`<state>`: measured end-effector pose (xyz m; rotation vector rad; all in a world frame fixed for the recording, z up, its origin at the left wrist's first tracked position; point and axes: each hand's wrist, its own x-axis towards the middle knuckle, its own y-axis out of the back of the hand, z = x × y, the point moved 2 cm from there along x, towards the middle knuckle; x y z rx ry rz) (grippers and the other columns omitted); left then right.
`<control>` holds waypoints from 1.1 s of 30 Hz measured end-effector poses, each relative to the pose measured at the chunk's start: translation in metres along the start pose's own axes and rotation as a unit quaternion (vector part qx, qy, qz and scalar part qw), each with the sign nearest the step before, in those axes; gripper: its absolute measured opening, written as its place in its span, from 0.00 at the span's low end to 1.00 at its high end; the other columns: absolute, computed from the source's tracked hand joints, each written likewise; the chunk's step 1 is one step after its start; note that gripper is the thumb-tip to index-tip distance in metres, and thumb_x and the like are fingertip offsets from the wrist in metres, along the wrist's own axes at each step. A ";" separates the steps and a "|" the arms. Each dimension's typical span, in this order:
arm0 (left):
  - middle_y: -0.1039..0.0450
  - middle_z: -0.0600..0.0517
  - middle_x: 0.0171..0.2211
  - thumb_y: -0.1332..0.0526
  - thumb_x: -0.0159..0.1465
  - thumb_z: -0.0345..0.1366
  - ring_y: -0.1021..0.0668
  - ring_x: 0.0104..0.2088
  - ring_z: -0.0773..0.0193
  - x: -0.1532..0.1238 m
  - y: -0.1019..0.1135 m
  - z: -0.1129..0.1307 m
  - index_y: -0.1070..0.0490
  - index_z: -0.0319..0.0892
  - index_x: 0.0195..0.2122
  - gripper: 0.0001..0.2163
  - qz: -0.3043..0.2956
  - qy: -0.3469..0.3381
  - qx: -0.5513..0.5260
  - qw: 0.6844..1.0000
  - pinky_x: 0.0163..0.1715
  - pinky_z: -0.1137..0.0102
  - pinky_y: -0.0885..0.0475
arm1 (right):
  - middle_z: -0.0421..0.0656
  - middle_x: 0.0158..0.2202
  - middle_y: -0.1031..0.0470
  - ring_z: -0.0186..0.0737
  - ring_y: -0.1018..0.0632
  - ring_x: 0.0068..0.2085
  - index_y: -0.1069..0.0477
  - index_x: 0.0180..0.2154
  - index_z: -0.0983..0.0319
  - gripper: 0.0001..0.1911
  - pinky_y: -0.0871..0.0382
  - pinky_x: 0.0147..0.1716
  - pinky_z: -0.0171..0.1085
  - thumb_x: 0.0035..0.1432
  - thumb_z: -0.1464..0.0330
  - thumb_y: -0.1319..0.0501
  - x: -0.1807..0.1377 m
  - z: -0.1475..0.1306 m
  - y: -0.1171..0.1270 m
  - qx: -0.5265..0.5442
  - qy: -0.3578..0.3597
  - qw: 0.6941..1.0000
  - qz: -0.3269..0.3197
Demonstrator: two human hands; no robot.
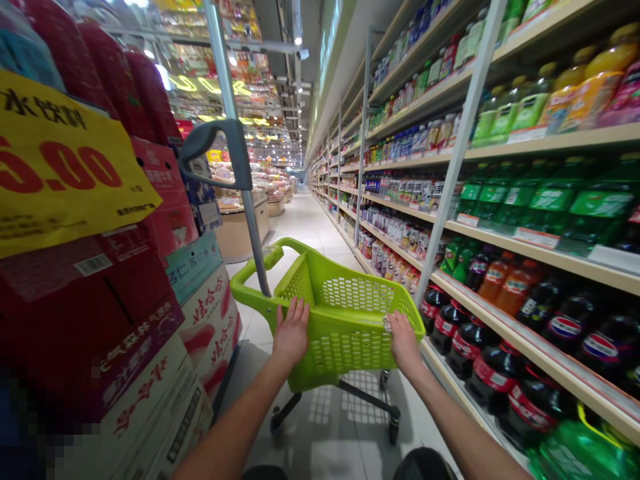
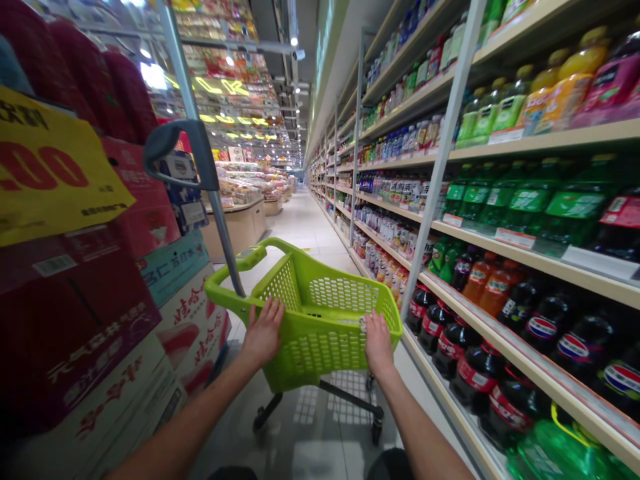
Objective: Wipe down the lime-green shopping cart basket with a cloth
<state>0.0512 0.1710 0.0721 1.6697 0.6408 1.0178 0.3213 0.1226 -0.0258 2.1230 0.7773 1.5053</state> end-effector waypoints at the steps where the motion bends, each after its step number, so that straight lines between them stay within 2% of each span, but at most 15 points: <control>1: 0.51 0.45 0.61 0.52 0.52 0.28 0.52 0.62 0.53 0.000 -0.001 0.002 0.47 0.35 0.58 0.29 0.001 0.005 0.001 1.000 0.57 0.50 0.61 | 0.51 0.51 0.33 0.46 0.39 0.57 0.33 0.48 0.63 0.27 0.41 0.52 0.52 0.49 0.83 0.56 0.000 -0.004 -0.002 0.001 0.011 1.000 -0.004; 4: 0.51 0.45 0.61 0.51 0.51 0.27 0.52 0.62 0.54 0.001 -0.002 0.006 0.48 0.36 0.58 0.30 0.007 0.008 0.007 1.000 0.57 0.49 0.61 | 0.49 0.53 0.34 0.44 0.40 0.58 0.34 0.49 0.62 0.25 0.40 0.51 0.50 0.52 0.82 0.55 0.001 -0.030 -0.012 0.023 0.100 0.994 -0.043; 6: 0.51 0.45 0.61 0.52 0.52 0.27 0.52 0.62 0.54 0.001 -0.003 0.007 0.48 0.36 0.59 0.30 0.012 0.008 0.014 1.000 0.57 0.49 0.61 | 0.48 0.54 0.36 0.43 0.41 0.59 0.35 0.49 0.60 0.25 0.40 0.52 0.49 0.53 0.81 0.54 0.002 -0.031 -0.011 0.030 0.138 0.988 -0.058; 9: 0.52 0.45 0.61 0.52 0.52 0.27 0.53 0.62 0.55 0.000 -0.005 0.007 0.49 0.36 0.59 0.30 0.022 0.016 0.020 0.999 0.57 0.49 0.62 | 0.47 0.54 0.35 0.43 0.42 0.59 0.33 0.48 0.60 0.24 0.42 0.52 0.50 0.53 0.80 0.55 -0.002 0.012 0.010 0.014 0.101 0.994 -0.042; 12: 0.53 0.45 0.61 0.52 0.52 0.27 0.54 0.62 0.54 0.000 -0.006 0.012 0.49 0.35 0.59 0.30 0.019 0.027 0.021 0.999 0.57 0.49 0.62 | 0.49 0.54 0.36 0.45 0.43 0.59 0.32 0.47 0.62 0.25 0.43 0.53 0.53 0.52 0.81 0.56 -0.016 0.069 0.033 -0.024 -0.002 1.000 0.005; 15: 0.54 0.44 0.61 0.51 0.51 0.27 0.53 0.62 0.53 0.000 -0.007 0.020 0.49 0.34 0.59 0.31 0.008 0.028 0.020 0.999 0.57 0.49 0.60 | 0.50 0.56 0.40 0.45 0.44 0.60 0.34 0.49 0.64 0.26 0.44 0.54 0.51 0.51 0.81 0.57 -0.045 0.090 0.033 -0.023 -0.036 0.999 0.027; 18: 0.54 0.44 0.62 0.51 0.51 0.27 0.53 0.62 0.54 -0.001 -0.008 0.029 0.49 0.33 0.59 0.31 0.000 0.020 0.018 1.000 0.57 0.49 0.59 | 0.50 0.57 0.41 0.43 0.43 0.59 0.35 0.50 0.64 0.27 0.41 0.54 0.48 0.50 0.81 0.57 -0.078 0.078 0.020 0.001 -0.017 1.000 0.014; 20: 0.55 0.44 0.62 0.51 0.51 0.28 0.52 0.62 0.54 -0.003 -0.010 0.035 0.49 0.33 0.59 0.30 -0.004 0.009 0.013 1.000 0.57 0.49 0.60 | 0.47 0.56 0.39 0.41 0.41 0.58 0.35 0.50 0.62 0.28 0.39 0.53 0.46 0.49 0.82 0.57 -0.086 0.064 0.016 0.019 0.003 1.000 0.003; 26: 0.57 0.47 0.62 0.51 0.53 0.30 0.53 0.62 0.56 -0.018 -0.021 0.060 0.50 0.35 0.59 0.30 -0.021 -0.048 -0.013 0.999 0.58 0.50 0.60 | 0.44 0.60 0.46 0.43 0.46 0.61 0.42 0.56 0.58 0.32 0.47 0.56 0.52 0.49 0.82 0.55 -0.052 0.040 0.030 0.035 0.051 0.996 0.059; 30: 0.56 0.48 0.62 0.51 0.53 0.30 0.53 0.62 0.58 -0.031 -0.034 0.067 0.50 0.36 0.59 0.30 -0.038 -0.072 -0.025 0.996 0.58 0.50 0.59 | 0.44 0.56 0.39 0.40 0.44 0.60 0.41 0.55 0.57 0.33 0.40 0.54 0.49 0.49 0.85 0.56 -0.073 0.035 0.019 0.033 0.135 0.990 0.035; 33: 0.55 0.47 0.62 0.51 0.53 0.30 0.52 0.62 0.59 -0.037 -0.041 0.065 0.50 0.36 0.59 0.29 -0.049 -0.074 -0.032 0.996 0.59 0.51 0.59 | 0.43 0.56 0.38 0.38 0.42 0.59 0.44 0.56 0.57 0.35 0.38 0.53 0.46 0.48 0.85 0.57 -0.082 0.021 0.018 0.049 0.156 0.986 0.023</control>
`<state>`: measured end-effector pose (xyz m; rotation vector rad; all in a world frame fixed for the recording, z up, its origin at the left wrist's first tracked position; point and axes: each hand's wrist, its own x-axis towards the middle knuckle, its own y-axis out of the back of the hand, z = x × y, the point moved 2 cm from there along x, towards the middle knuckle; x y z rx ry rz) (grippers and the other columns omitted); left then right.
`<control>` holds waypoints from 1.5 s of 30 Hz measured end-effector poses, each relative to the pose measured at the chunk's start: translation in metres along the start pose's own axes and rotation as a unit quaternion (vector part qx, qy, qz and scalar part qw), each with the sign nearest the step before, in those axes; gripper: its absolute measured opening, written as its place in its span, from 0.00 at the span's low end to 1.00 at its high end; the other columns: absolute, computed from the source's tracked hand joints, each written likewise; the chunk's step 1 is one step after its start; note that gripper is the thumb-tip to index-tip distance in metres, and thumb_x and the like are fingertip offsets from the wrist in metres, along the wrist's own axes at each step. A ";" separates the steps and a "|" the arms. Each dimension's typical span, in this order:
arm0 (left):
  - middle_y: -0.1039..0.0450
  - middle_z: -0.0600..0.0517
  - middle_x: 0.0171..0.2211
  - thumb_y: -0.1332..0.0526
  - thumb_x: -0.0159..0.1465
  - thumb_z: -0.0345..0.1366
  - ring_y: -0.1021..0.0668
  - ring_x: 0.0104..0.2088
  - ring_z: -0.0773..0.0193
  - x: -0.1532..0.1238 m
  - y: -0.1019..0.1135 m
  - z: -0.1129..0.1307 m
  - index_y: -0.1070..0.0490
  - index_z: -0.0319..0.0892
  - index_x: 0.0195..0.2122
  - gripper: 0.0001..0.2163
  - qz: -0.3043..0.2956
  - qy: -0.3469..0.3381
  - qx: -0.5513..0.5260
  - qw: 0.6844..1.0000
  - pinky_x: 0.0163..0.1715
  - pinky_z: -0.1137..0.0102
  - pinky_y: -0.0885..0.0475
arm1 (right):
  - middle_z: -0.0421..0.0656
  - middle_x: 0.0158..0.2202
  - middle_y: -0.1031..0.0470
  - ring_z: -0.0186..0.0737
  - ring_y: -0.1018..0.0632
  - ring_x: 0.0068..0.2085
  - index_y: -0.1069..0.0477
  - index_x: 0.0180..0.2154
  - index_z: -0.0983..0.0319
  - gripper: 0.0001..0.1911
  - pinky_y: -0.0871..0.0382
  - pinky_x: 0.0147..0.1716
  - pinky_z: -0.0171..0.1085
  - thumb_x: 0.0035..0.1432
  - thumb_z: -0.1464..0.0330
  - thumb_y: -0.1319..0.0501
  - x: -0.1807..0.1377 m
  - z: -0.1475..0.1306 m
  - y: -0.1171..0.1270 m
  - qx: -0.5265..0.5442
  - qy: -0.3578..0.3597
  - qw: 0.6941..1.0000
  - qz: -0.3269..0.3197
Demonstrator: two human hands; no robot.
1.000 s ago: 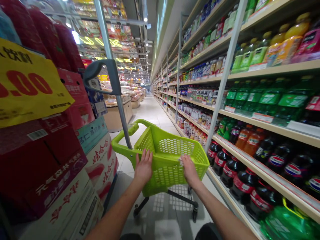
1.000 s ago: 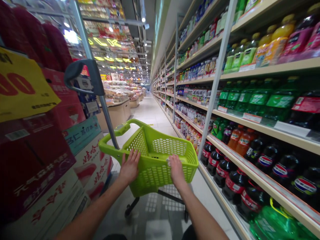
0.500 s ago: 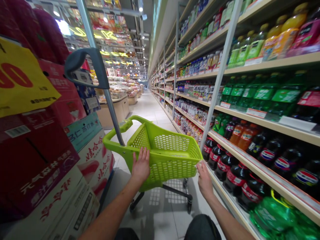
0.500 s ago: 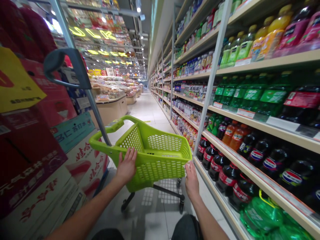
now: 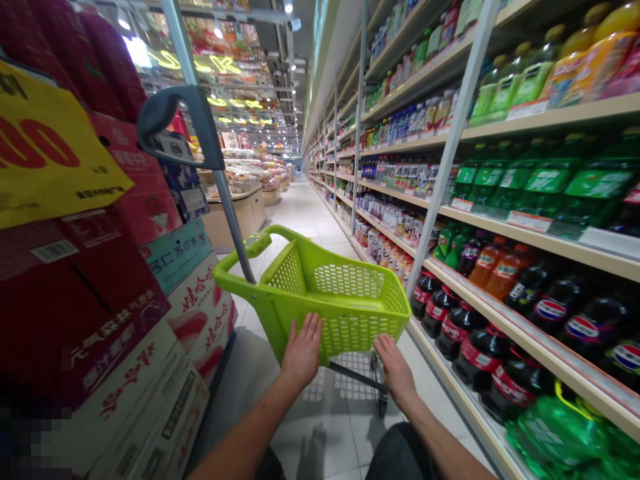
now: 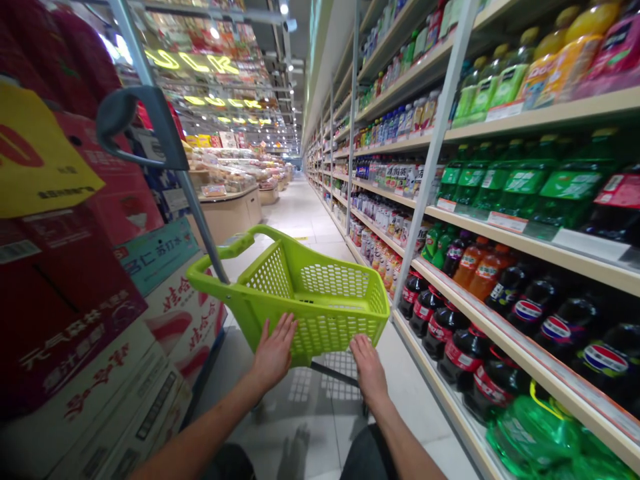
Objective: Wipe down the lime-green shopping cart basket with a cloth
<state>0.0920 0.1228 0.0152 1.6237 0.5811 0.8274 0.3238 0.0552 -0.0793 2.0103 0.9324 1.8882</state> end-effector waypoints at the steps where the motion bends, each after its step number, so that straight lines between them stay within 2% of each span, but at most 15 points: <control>1: 0.55 0.47 0.62 0.52 0.54 0.30 0.52 0.62 0.59 -0.001 -0.001 -0.001 0.50 0.36 0.59 0.29 0.000 0.002 -0.001 1.000 0.59 0.51 0.59 | 0.44 0.57 0.40 0.39 0.43 0.59 0.46 0.57 0.57 0.35 0.40 0.54 0.47 0.48 0.85 0.57 0.007 -0.005 0.001 0.009 -0.002 1.000 0.004; 4: 0.55 0.47 0.62 0.52 0.54 0.29 0.52 0.62 0.58 -0.002 -0.003 0.000 0.50 0.36 0.59 0.29 0.012 0.004 -0.001 1.000 0.59 0.51 0.59 | 0.45 0.60 0.45 0.42 0.46 0.60 0.49 0.59 0.58 0.35 0.44 0.56 0.51 0.50 0.84 0.57 0.040 -0.017 0.004 0.029 0.012 0.999 0.024; 6: 0.54 0.47 0.62 0.51 0.54 0.29 0.53 0.62 0.58 -0.003 -0.004 0.002 0.50 0.36 0.59 0.29 0.022 0.001 -0.005 1.000 0.59 0.51 0.59 | 0.46 0.59 0.43 0.43 0.46 0.60 0.49 0.58 0.58 0.33 0.43 0.55 0.51 0.52 0.84 0.56 0.049 -0.021 -0.001 0.025 0.034 0.999 0.026; 9: 0.54 0.46 0.62 0.51 0.54 0.29 0.52 0.62 0.58 -0.008 -0.007 0.002 0.51 0.36 0.59 0.29 0.031 -0.009 -0.012 0.999 0.59 0.51 0.59 | 0.47 0.54 0.36 0.42 0.44 0.59 0.45 0.57 0.58 0.29 0.37 0.52 0.49 0.55 0.82 0.54 0.034 -0.027 -0.016 0.012 0.071 0.997 0.003; 12: 0.54 0.46 0.62 0.51 0.54 0.28 0.52 0.62 0.57 -0.015 -0.008 -0.003 0.51 0.36 0.59 0.29 0.028 -0.007 -0.004 1.000 0.58 0.51 0.57 | 0.49 0.53 0.34 0.41 0.43 0.59 0.45 0.57 0.60 0.27 0.35 0.50 0.48 0.56 0.81 0.54 0.024 -0.039 -0.021 0.019 0.098 0.995 -0.023; 18: 0.55 0.45 0.62 0.52 0.55 0.28 0.53 0.62 0.57 -0.019 -0.006 -0.010 0.52 0.35 0.59 0.28 0.032 0.016 0.001 0.999 0.58 0.51 0.57 | 0.50 0.57 0.40 0.42 0.47 0.61 0.48 0.58 0.61 0.27 0.43 0.55 0.51 0.57 0.81 0.56 0.062 -0.056 -0.019 0.034 0.085 0.996 -0.004; 22: 0.55 0.47 0.62 0.53 0.56 0.29 0.53 0.62 0.58 -0.022 -0.007 -0.011 0.52 0.35 0.60 0.28 0.034 0.016 -0.010 0.999 0.58 0.51 0.57 | 0.47 0.52 0.33 0.39 0.44 0.59 0.42 0.55 0.59 0.24 0.35 0.51 0.46 0.59 0.79 0.55 0.039 -0.058 -0.031 0.028 0.122 0.992 -0.031; 24: 0.55 0.46 0.62 0.52 0.56 0.29 0.53 0.62 0.58 -0.025 -0.007 -0.016 0.52 0.35 0.60 0.28 0.028 0.022 -0.012 0.999 0.58 0.51 0.57 | 0.47 0.52 0.33 0.39 0.44 0.60 0.41 0.55 0.60 0.24 0.35 0.51 0.45 0.59 0.79 0.55 0.035 -0.064 -0.032 0.034 0.129 0.990 -0.041; 28: 0.55 0.46 0.62 0.53 0.56 0.29 0.53 0.62 0.57 -0.028 -0.005 -0.026 0.51 0.35 0.59 0.27 0.016 0.046 -0.005 0.999 0.58 0.50 0.59 | 0.49 0.56 0.39 0.42 0.47 0.61 0.42 0.55 0.62 0.24 0.42 0.55 0.50 0.58 0.80 0.55 0.065 -0.081 -0.029 0.049 0.123 0.991 -0.020; 30: 0.56 0.45 0.62 0.53 0.56 0.30 0.54 0.62 0.57 -0.029 -0.004 -0.027 0.52 0.35 0.59 0.27 0.014 0.052 -0.002 0.999 0.58 0.51 0.59 | 0.50 0.55 0.38 0.43 0.47 0.61 0.41 0.55 0.63 0.23 0.42 0.55 0.51 0.58 0.80 0.54 0.074 -0.083 -0.031 0.048 0.133 0.990 -0.006; 34: 0.57 0.45 0.62 0.52 0.56 0.30 0.54 0.62 0.57 -0.034 -0.004 -0.032 0.54 0.35 0.60 0.29 0.020 0.047 -0.009 0.999 0.58 0.51 0.59 | 0.48 0.51 0.31 0.41 0.44 0.60 0.39 0.54 0.62 0.22 0.34 0.50 0.47 0.58 0.79 0.54 0.054 -0.083 -0.046 0.039 0.165 0.984 -0.047; 36: 0.57 0.45 0.62 0.51 0.55 0.30 0.54 0.62 0.57 -0.037 -0.005 -0.038 0.54 0.34 0.60 0.29 0.024 0.051 -0.007 0.998 0.58 0.51 0.59 | 0.47 0.51 0.32 0.41 0.43 0.59 0.39 0.54 0.61 0.22 0.35 0.51 0.47 0.58 0.79 0.53 0.051 -0.087 -0.051 0.051 0.166 0.983 -0.064; 41: 0.56 0.44 0.62 0.51 0.54 0.29 0.55 0.62 0.55 -0.042 -0.002 -0.055 0.54 0.34 0.60 0.30 0.046 0.084 0.013 0.995 0.58 0.50 0.59 | 0.46 0.57 0.41 0.41 0.48 0.61 0.42 0.55 0.61 0.23 0.46 0.57 0.50 0.59 0.78 0.54 0.091 -0.106 -0.053 0.093 0.141 0.985 -0.042; 43: 0.57 0.44 0.62 0.51 0.55 0.30 0.55 0.62 0.55 -0.045 -0.001 -0.059 0.54 0.34 0.60 0.30 0.045 0.087 0.015 0.995 0.58 0.50 0.60 | 0.47 0.56 0.38 0.41 0.47 0.61 0.41 0.55 0.61 0.23 0.45 0.57 0.50 0.59 0.78 0.54 0.092 -0.107 -0.057 0.090 0.151 0.983 -0.046; 45: 0.57 0.45 0.63 0.52 0.55 0.30 0.56 0.62 0.56 -0.049 -0.001 -0.062 0.54 0.34 0.60 0.29 0.040 0.088 0.012 0.995 0.58 0.51 0.61 | 0.47 0.52 0.33 0.41 0.44 0.60 0.38 0.53 0.61 0.22 0.40 0.54 0.49 0.59 0.78 0.54 0.079 -0.105 -0.063 0.080 0.179 0.978 -0.068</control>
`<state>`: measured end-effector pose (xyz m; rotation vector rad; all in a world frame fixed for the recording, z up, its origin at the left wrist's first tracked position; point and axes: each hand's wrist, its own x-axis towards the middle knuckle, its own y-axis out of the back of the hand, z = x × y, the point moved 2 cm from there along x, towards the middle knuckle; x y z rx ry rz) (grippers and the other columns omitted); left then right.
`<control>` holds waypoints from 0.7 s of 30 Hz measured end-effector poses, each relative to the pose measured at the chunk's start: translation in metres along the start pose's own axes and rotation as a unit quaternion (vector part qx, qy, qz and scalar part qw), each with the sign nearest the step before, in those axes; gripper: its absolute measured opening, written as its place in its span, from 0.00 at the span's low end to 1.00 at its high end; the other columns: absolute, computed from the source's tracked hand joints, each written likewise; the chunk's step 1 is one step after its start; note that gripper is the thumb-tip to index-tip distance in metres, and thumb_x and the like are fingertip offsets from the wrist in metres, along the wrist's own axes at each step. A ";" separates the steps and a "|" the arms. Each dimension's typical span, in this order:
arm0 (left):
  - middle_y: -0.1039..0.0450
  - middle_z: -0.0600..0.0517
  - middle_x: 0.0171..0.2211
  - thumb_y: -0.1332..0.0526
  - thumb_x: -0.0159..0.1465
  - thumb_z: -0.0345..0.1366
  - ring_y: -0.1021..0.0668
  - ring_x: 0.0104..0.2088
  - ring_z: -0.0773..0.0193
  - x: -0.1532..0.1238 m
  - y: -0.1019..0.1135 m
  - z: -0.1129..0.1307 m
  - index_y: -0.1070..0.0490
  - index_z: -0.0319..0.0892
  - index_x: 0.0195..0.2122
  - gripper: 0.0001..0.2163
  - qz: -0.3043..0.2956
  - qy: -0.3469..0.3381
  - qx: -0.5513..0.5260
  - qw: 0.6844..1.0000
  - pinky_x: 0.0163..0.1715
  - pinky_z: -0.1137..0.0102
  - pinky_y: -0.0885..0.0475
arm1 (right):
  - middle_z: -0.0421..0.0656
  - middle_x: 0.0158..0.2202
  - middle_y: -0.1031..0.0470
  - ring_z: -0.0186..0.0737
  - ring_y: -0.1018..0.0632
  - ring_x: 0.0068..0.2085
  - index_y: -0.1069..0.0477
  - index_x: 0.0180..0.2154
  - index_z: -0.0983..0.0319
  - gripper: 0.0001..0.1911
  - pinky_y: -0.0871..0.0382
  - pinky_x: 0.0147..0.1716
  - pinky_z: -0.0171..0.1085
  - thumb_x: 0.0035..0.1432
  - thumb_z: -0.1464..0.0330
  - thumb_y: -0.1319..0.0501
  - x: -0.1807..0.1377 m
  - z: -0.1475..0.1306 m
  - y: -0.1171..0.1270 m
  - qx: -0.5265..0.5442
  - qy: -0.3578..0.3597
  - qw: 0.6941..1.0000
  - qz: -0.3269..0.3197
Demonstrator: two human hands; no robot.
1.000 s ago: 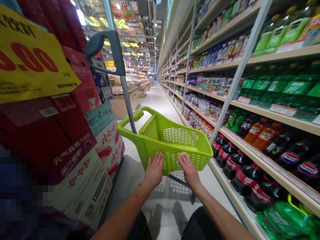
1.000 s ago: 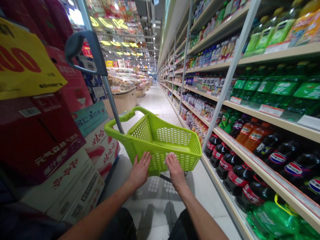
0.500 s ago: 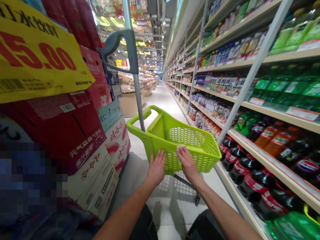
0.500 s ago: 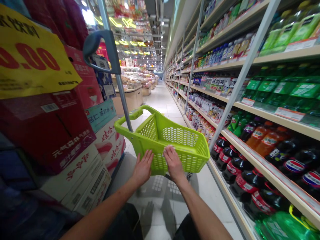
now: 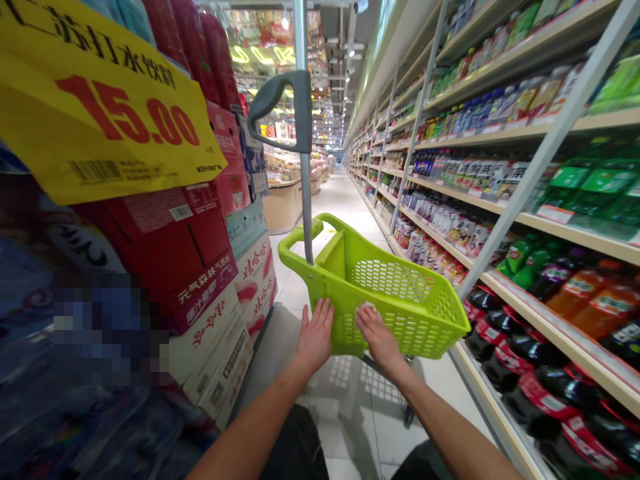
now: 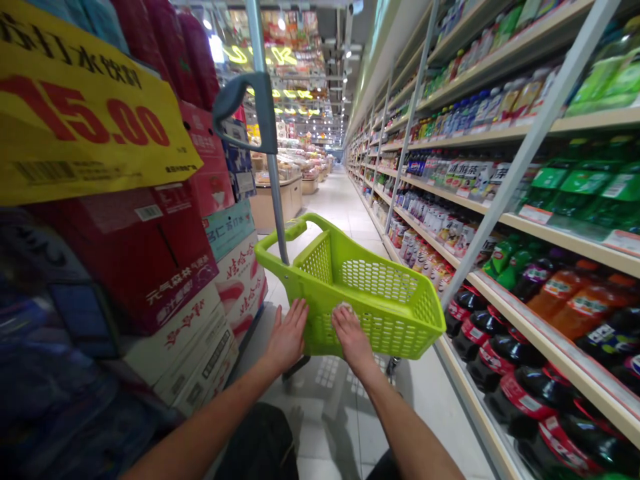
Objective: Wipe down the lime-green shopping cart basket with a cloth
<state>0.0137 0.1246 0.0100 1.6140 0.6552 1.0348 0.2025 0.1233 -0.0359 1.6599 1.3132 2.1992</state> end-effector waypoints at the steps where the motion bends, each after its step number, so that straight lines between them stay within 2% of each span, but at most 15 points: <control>1: 0.58 0.45 0.63 0.52 0.56 0.30 0.56 0.62 0.57 -0.002 0.000 -0.002 0.54 0.34 0.60 0.29 -0.002 0.002 -0.002 1.000 0.58 0.51 0.61 | 0.47 0.50 0.31 0.42 0.43 0.59 0.37 0.52 0.61 0.21 0.37 0.53 0.48 0.59 0.78 0.53 -0.007 -0.002 -0.004 -0.003 0.012 1.000 -0.014; 4: 0.58 0.44 0.63 0.52 0.56 0.30 0.56 0.62 0.57 -0.007 0.000 -0.010 0.54 0.33 0.60 0.29 -0.007 0.016 -0.002 1.000 0.58 0.52 0.62 | 0.49 0.50 0.31 0.42 0.43 0.59 0.36 0.51 0.63 0.20 0.35 0.51 0.47 0.59 0.78 0.53 -0.006 -0.013 -0.009 -0.006 0.033 0.999 -0.022; 8: 0.58 0.44 0.63 0.52 0.55 0.30 0.56 0.62 0.56 -0.008 0.003 -0.018 0.55 0.32 0.60 0.30 -0.006 0.044 -0.001 0.999 0.58 0.51 0.62 | 0.48 0.55 0.37 0.42 0.49 0.61 0.38 0.53 0.64 0.21 0.43 0.56 0.49 0.59 0.79 0.53 0.043 -0.027 -0.004 0.009 0.022 1.000 0.016; 10: 0.58 0.44 0.63 0.52 0.55 0.30 0.55 0.62 0.56 -0.007 0.006 -0.020 0.54 0.32 0.60 0.30 -0.005 0.050 -0.001 0.999 0.58 0.51 0.62 | 0.48 0.56 0.38 0.42 0.49 0.61 0.39 0.53 0.64 0.22 0.45 0.56 0.50 0.58 0.79 0.53 0.055 -0.028 -0.006 0.014 0.010 1.000 0.022; 14: 0.58 0.43 0.63 0.51 0.54 0.30 0.55 0.62 0.55 -0.012 0.007 -0.028 0.54 0.33 0.60 0.30 -0.014 0.060 0.003 0.998 0.58 0.51 0.61 | 0.49 0.49 0.31 0.43 0.42 0.59 0.34 0.49 0.63 0.19 0.39 0.53 0.49 0.58 0.78 0.52 0.033 -0.031 -0.023 0.016 0.037 0.999 -0.021; 16: 0.58 0.43 0.63 0.51 0.53 0.30 0.55 0.62 0.55 -0.015 0.007 -0.035 0.54 0.32 0.60 0.31 -0.016 0.071 0.004 0.997 0.58 0.51 0.61 | 0.48 0.49 0.30 0.43 0.40 0.58 0.34 0.49 0.62 0.19 0.36 0.51 0.47 0.58 0.77 0.52 0.029 -0.036 -0.027 0.016 0.047 0.998 -0.029; 21: 0.58 0.43 0.62 0.50 0.52 0.29 0.54 0.62 0.55 -0.020 0.010 -0.047 0.54 0.33 0.60 0.32 -0.009 0.091 0.014 0.996 0.58 0.51 0.61 | 0.47 0.56 0.39 0.41 0.49 0.61 0.40 0.55 0.62 0.22 0.44 0.56 0.49 0.59 0.78 0.54 0.081 -0.045 -0.018 0.046 0.019 0.998 0.028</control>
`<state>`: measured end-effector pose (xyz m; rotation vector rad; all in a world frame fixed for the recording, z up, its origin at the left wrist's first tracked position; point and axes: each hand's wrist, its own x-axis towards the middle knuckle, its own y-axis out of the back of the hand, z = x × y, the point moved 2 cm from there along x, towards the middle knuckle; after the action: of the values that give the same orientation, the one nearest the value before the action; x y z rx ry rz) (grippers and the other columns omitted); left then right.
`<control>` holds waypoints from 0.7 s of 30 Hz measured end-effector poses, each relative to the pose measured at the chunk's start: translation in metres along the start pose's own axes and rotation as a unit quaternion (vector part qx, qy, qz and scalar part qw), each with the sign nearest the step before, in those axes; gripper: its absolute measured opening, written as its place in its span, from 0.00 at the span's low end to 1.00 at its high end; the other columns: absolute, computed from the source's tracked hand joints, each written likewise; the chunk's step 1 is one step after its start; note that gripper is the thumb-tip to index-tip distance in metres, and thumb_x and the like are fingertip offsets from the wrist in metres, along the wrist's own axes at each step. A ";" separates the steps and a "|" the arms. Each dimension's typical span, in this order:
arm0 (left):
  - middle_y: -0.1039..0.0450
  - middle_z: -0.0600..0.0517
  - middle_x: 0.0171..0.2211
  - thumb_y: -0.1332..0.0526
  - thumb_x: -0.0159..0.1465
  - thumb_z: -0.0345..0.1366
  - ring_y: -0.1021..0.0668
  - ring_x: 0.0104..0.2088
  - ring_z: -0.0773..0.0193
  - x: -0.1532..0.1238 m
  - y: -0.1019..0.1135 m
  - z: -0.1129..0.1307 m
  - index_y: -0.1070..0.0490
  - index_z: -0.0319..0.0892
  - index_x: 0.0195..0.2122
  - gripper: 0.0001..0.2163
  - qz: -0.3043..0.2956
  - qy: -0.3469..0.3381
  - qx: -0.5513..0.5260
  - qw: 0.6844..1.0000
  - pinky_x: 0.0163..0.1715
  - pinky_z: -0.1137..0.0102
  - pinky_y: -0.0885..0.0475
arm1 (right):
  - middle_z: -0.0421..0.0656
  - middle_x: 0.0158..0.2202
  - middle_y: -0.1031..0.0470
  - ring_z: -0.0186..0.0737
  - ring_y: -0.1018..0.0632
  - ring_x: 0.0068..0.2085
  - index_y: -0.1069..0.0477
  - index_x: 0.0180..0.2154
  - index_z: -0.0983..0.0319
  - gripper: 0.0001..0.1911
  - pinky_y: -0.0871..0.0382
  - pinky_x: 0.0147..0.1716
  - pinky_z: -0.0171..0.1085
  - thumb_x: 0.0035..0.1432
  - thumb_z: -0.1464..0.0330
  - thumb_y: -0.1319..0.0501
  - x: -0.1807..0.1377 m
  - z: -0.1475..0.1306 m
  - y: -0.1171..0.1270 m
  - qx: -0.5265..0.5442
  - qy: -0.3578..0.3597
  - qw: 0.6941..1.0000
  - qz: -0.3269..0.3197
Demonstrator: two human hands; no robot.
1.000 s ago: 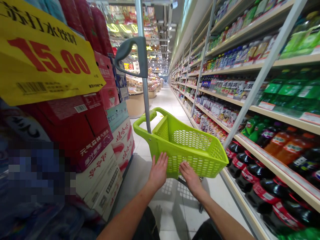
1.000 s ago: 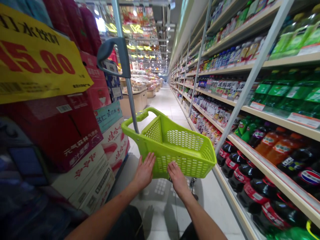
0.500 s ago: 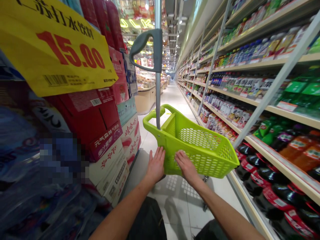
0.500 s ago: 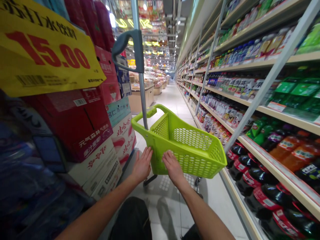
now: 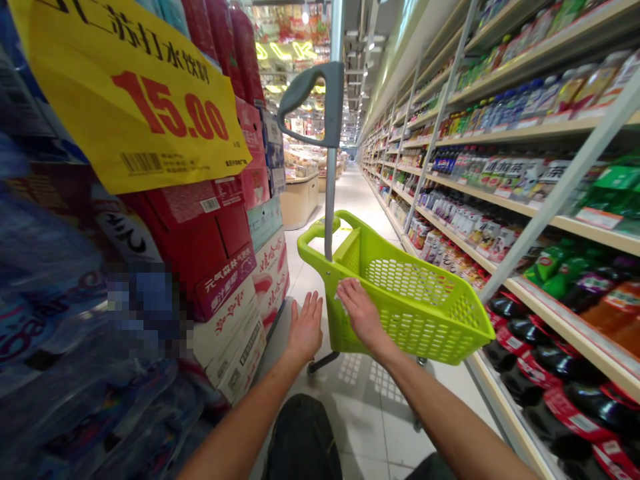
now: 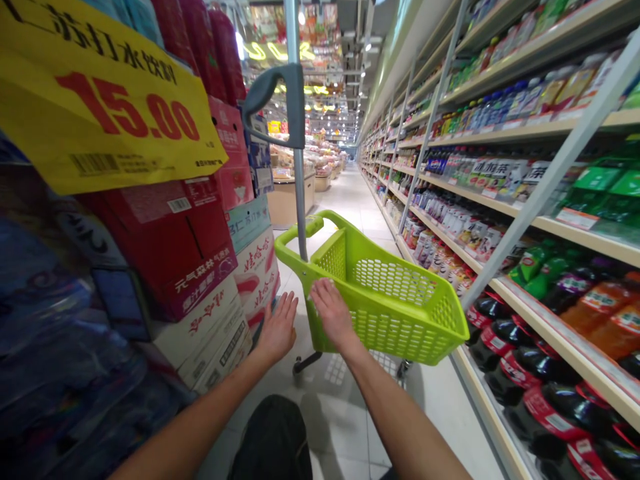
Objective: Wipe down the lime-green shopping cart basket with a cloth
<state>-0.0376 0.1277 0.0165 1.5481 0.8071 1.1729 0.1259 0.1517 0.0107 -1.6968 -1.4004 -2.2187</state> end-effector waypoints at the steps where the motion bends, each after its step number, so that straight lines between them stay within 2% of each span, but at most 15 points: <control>1: 0.58 0.43 0.62 0.50 0.52 0.29 0.54 0.62 0.54 0.000 0.001 -0.001 0.54 0.33 0.60 0.32 0.002 0.001 -0.001 1.000 0.58 0.51 0.62 | 0.48 0.57 0.40 0.41 0.49 0.61 0.41 0.55 0.62 0.23 0.46 0.57 0.50 0.59 0.78 0.54 0.007 0.000 0.000 0.004 -0.006 1.000 0.007; 3: 0.58 0.43 0.62 0.50 0.52 0.30 0.54 0.62 0.54 -0.001 0.002 -0.002 0.54 0.32 0.60 0.32 0.000 0.000 -0.003 1.000 0.58 0.51 0.61 | 0.49 0.55 0.38 0.42 0.48 0.61 0.40 0.54 0.63 0.22 0.46 0.57 0.50 0.58 0.78 0.52 0.006 0.001 -0.004 0.008 -0.002 1.000 -0.003; 7: 0.59 0.44 0.63 0.50 0.52 0.30 0.54 0.62 0.55 -0.002 -0.001 -0.009 0.54 0.33 0.60 0.32 -0.007 0.009 -0.004 1.000 0.58 0.51 0.60 | 0.51 0.49 0.31 0.43 0.42 0.59 0.34 0.50 0.64 0.19 0.38 0.53 0.48 0.57 0.78 0.50 -0.012 -0.009 -0.016 0.009 0.043 0.998 -0.051; 9: 0.58 0.44 0.63 0.50 0.51 0.29 0.55 0.62 0.55 -0.002 -0.003 -0.014 0.55 0.34 0.60 0.33 -0.004 0.019 0.003 1.000 0.58 0.51 0.60 | 0.50 0.51 0.33 0.42 0.43 0.60 0.35 0.51 0.64 0.19 0.38 0.53 0.47 0.58 0.78 0.51 0.001 -0.017 -0.015 0.014 0.042 0.998 -0.035; 13: 0.58 0.42 0.62 0.50 0.51 0.29 0.56 0.62 0.54 -0.002 -0.006 -0.022 0.55 0.32 0.60 0.33 -0.006 0.033 0.018 0.999 0.58 0.50 0.61 | 0.45 0.57 0.40 0.40 0.49 0.61 0.38 0.53 0.61 0.20 0.46 0.58 0.47 0.59 0.76 0.52 0.051 -0.025 -0.012 0.030 0.046 0.999 0.004; 15: 0.58 0.41 0.62 0.50 0.51 0.29 0.55 0.62 0.54 -0.003 -0.007 -0.023 0.54 0.32 0.60 0.33 -0.005 0.038 0.003 0.999 0.58 0.50 0.60 | 0.46 0.55 0.36 0.40 0.46 0.61 0.36 0.51 0.62 0.19 0.46 0.57 0.48 0.59 0.76 0.51 0.052 -0.024 -0.017 0.030 0.066 0.997 -0.019; 17: 0.55 0.40 0.62 0.49 0.50 0.27 0.53 0.62 0.53 -0.005 -0.010 -0.024 0.52 0.32 0.59 0.32 0.005 0.060 -0.064 0.996 0.58 0.50 0.59 | 0.47 0.51 0.32 0.40 0.41 0.59 0.34 0.48 0.62 0.18 0.44 0.56 0.48 0.57 0.77 0.50 0.034 -0.023 -0.027 0.039 0.079 0.994 -0.059; 18: 0.53 0.40 0.61 0.49 0.50 0.26 0.50 0.61 0.54 -0.006 -0.012 -0.024 0.50 0.32 0.58 0.32 0.007 0.084 -0.130 0.988 0.58 0.51 0.56 | 0.48 0.49 0.30 0.40 0.39 0.57 0.33 0.47 0.62 0.18 0.42 0.55 0.47 0.56 0.78 0.49 0.021 -0.023 -0.031 0.048 0.067 0.994 -0.070; 19: 0.51 0.40 0.60 0.49 0.50 0.25 0.47 0.61 0.54 -0.006 -0.016 -0.024 0.49 0.33 0.58 0.31 0.004 0.123 -0.224 0.967 0.58 0.54 0.53 | 0.48 0.49 0.30 0.41 0.37 0.56 0.33 0.47 0.63 0.19 0.40 0.54 0.46 0.55 0.79 0.50 0.009 -0.023 -0.035 0.061 0.037 0.995 -0.068; 21: 0.44 0.39 0.58 0.48 0.52 0.26 0.38 0.57 0.55 -0.006 -0.023 -0.021 0.46 0.35 0.56 0.28 -0.023 0.215 -0.426 0.879 0.54 0.59 0.43 | 0.49 0.49 0.31 0.41 0.33 0.53 0.33 0.47 0.64 0.22 0.36 0.51 0.43 0.52 0.80 0.52 -0.006 -0.023 -0.037 0.097 -0.051 0.993 -0.033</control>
<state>-0.0578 0.1357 -0.0060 0.5416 0.4735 1.5770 0.0921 0.1557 -0.0179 -1.7424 -1.6571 -1.9758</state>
